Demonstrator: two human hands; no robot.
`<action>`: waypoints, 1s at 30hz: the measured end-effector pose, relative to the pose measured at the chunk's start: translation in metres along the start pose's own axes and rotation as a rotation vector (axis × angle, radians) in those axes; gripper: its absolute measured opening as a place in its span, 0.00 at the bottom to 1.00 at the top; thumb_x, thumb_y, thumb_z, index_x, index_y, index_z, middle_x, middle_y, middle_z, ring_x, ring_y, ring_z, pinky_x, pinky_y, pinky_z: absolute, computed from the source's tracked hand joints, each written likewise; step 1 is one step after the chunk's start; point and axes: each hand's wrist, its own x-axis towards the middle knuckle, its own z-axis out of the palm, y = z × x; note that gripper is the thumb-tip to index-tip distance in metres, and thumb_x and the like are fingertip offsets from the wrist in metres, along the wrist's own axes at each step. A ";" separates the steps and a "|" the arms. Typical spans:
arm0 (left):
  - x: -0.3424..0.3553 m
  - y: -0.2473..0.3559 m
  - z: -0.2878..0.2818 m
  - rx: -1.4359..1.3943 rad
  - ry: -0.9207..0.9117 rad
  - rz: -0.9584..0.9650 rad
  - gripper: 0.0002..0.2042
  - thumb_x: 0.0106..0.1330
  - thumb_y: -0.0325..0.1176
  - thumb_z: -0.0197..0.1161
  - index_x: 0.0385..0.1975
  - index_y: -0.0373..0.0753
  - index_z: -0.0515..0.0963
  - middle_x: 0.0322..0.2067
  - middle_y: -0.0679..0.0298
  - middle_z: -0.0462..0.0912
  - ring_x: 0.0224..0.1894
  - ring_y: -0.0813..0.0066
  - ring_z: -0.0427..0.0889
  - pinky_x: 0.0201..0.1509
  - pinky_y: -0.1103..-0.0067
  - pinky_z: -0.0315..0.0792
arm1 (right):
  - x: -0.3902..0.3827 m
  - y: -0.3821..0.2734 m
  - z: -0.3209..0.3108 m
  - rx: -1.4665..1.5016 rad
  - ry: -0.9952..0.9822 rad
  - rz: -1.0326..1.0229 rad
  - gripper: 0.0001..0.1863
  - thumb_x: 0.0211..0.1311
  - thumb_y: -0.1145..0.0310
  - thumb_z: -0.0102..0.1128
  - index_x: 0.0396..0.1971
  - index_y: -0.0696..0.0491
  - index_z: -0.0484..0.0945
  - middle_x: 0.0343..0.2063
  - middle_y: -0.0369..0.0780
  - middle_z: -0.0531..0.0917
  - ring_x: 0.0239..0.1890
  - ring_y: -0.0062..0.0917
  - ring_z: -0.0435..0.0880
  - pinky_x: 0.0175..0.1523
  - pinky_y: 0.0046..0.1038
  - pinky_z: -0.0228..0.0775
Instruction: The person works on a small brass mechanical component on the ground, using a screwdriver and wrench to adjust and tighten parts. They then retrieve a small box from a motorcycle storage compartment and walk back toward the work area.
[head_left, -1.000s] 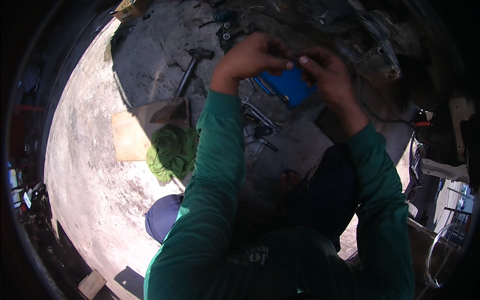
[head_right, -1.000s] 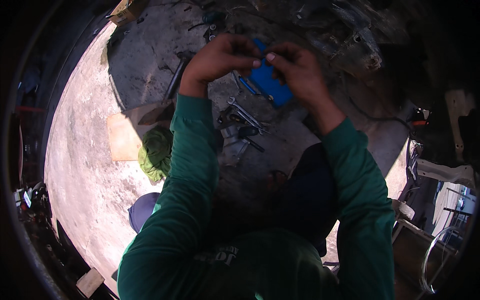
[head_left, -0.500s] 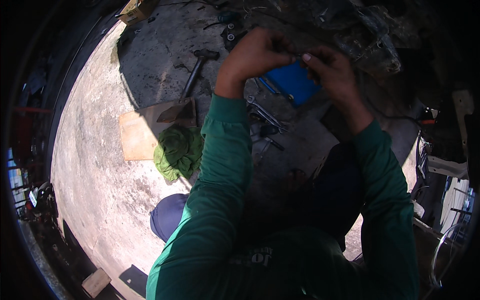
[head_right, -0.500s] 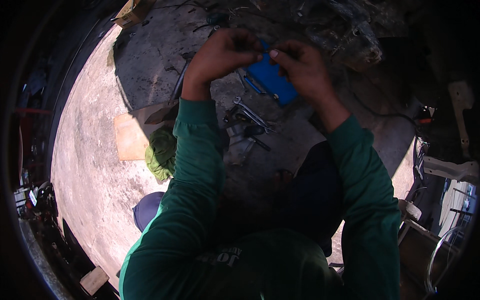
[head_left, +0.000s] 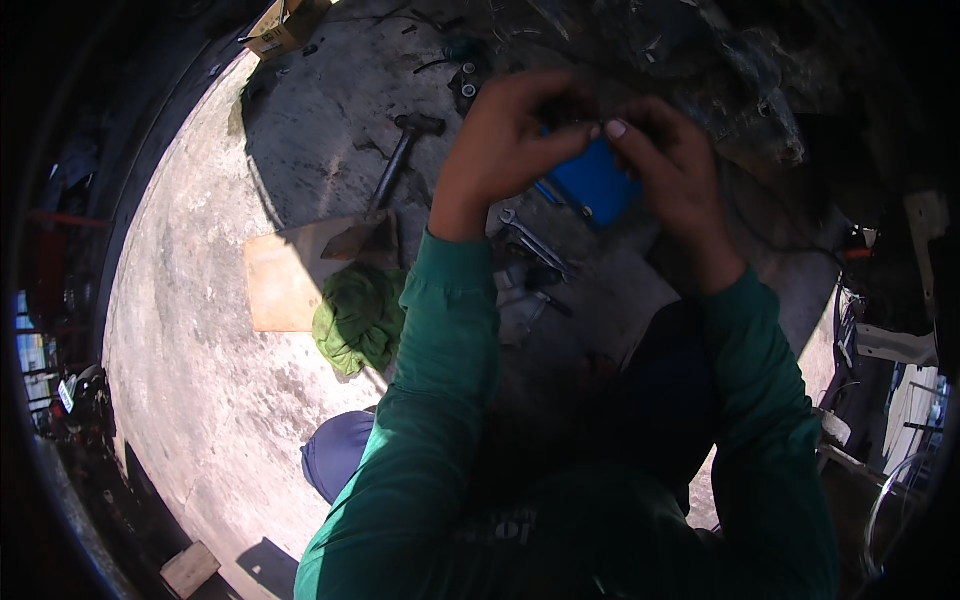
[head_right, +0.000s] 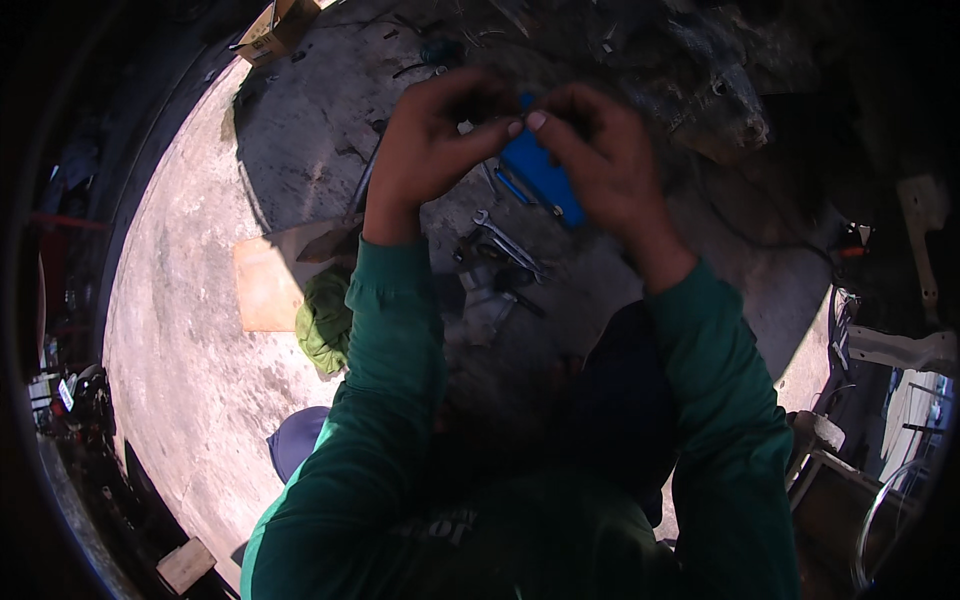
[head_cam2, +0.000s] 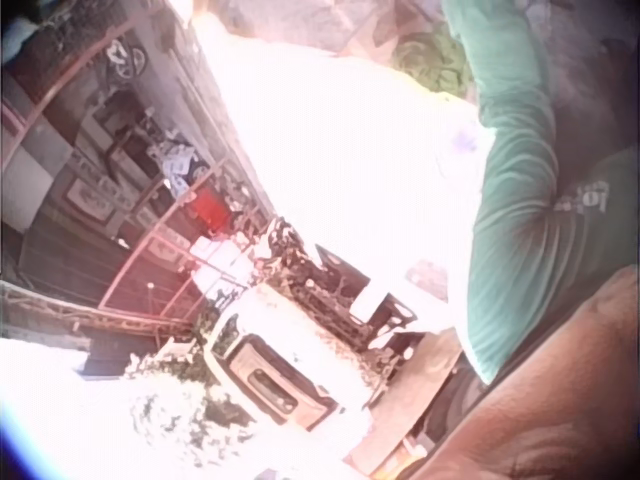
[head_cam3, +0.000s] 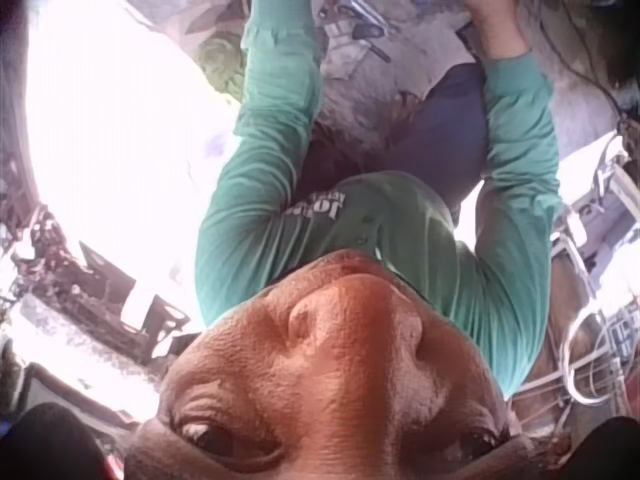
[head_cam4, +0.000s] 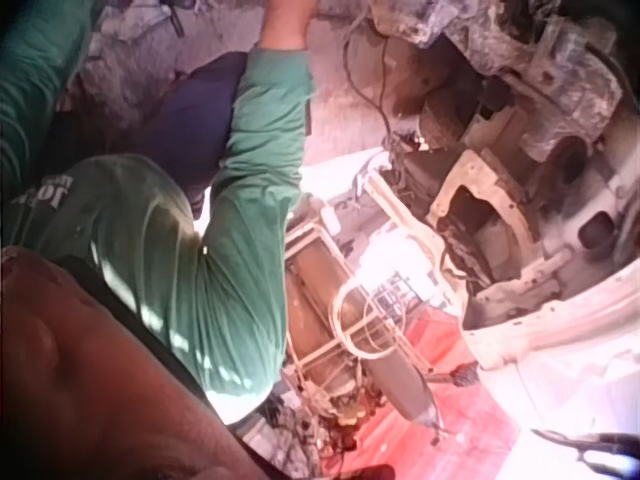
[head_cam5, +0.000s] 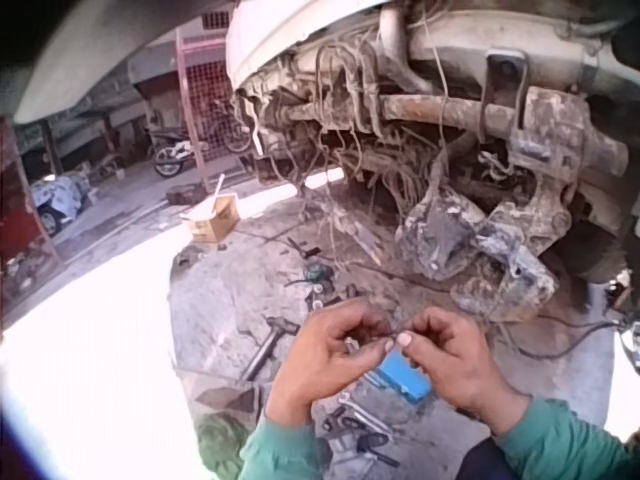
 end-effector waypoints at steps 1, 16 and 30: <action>-0.002 0.000 -0.002 -0.026 0.031 0.010 0.14 0.57 0.27 0.72 0.41 0.31 0.81 0.35 0.62 0.85 0.41 0.75 0.83 0.48 0.76 0.77 | 0.000 -0.004 0.003 0.009 0.005 -0.012 0.14 0.66 0.61 0.63 0.39 0.59 0.81 0.27 0.34 0.81 0.29 0.15 0.77 0.36 0.22 0.69; -0.011 0.014 -0.016 -0.072 0.039 0.042 0.10 0.58 0.23 0.73 0.39 0.32 0.83 0.35 0.62 0.86 0.41 0.76 0.84 0.48 0.77 0.78 | -0.008 -0.021 0.015 0.056 0.011 -0.066 0.14 0.69 0.62 0.60 0.41 0.59 0.80 0.30 0.34 0.82 0.32 0.15 0.77 0.38 0.22 0.70; -0.010 0.013 -0.015 -0.104 0.027 -0.033 0.12 0.59 0.23 0.73 0.42 0.33 0.82 0.37 0.62 0.87 0.42 0.76 0.85 0.47 0.78 0.80 | -0.011 -0.024 0.014 -0.004 0.035 -0.127 0.12 0.69 0.66 0.63 0.43 0.60 0.80 0.36 0.39 0.85 0.40 0.19 0.83 0.46 0.24 0.75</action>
